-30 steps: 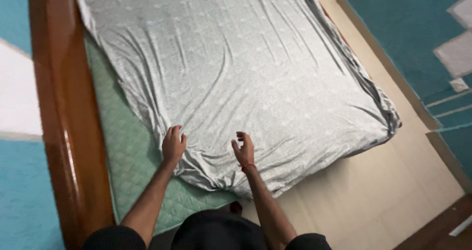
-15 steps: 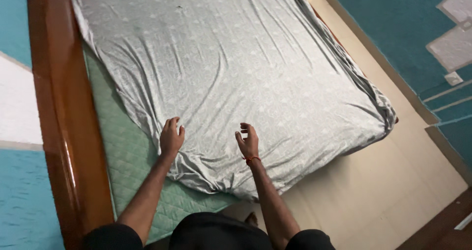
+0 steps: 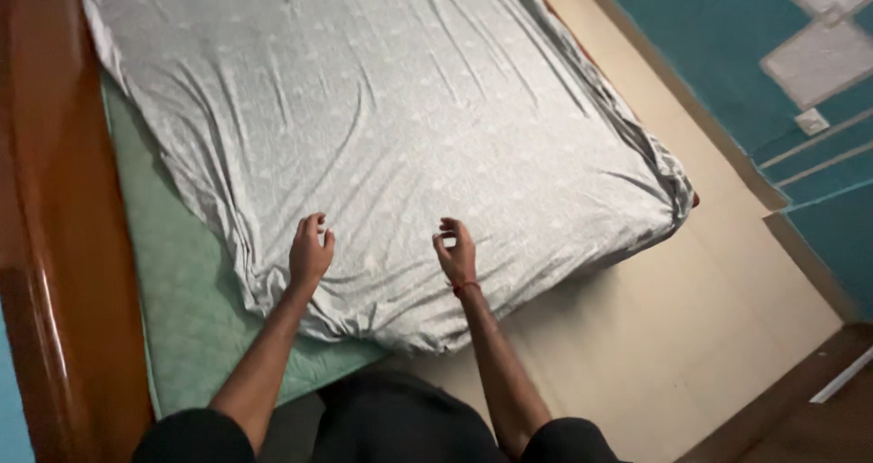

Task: The person spreads a patterned grey sheet across a mattress and tucks the edges under the mattress along the side and foot of the bed.

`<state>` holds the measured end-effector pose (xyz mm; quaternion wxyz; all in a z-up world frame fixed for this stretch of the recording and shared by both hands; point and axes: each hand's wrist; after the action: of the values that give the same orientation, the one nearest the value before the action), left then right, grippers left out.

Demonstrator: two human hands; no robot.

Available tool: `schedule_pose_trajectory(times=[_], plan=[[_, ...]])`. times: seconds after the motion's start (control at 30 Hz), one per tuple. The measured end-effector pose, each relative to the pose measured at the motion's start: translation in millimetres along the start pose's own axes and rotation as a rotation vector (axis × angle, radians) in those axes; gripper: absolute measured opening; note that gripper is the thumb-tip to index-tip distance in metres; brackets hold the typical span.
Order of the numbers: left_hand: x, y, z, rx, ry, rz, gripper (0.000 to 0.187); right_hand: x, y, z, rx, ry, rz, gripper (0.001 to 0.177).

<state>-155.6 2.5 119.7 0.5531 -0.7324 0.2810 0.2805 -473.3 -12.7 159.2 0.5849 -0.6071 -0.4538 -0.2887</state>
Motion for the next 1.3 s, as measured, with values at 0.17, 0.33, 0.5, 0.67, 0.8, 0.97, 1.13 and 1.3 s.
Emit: schedule_pose_trajectory(times=[0.17,0.33,0.5,0.67,0.8,0.97,1.13,1.3], plan=[[-25.8,13.6,24.7,-0.042,-0.044,-0.045,0.036,-13.1,-26.7,4.6,0.041,0.005,-0.036,0.035],[-37.8,7.5,53.4,-0.084,-0.119,-0.043,0.036,-18.4,-17.4,3.7,0.124,-0.056,-0.078,0.034],[-23.3,-11.9,85.4,-0.132,-0.187,-0.084,0.037,-8.9,11.3,11.7,0.192,-0.052,-0.123,0.035],[4.8,-36.1,104.9,-0.177,-0.199,-0.129,0.036,6.0,40.7,9.4,0.247,-0.151,-0.049,0.036],[29.9,-59.0,111.0,-0.191,-0.214,-0.065,0.035,17.4,69.4,4.3,0.284,-0.074,-0.097,0.036],[58.2,-90.5,109.9,-0.186,-0.26,-0.109,0.037,32.5,118.4,-0.1,0.286,-0.055,-0.121,0.038],[79.9,-131.0,102.3,-0.218,-0.164,-0.116,0.038,56.7,157.8,-6.7,0.272,-0.125,-0.103,0.038],[103.0,-163.4,93.1,-0.243,-0.135,-0.114,0.038,80.1,187.1,-14.4,0.261,-0.102,-0.087,0.036]])
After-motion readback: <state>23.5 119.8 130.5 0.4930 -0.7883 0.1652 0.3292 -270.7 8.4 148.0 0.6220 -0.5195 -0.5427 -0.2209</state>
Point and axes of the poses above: each hand's wrist, its own z-axis away from the middle knuckle, its own y-axis out of the palm, x = y × z, and after that the axes turned 13 degrees about x, right-handed
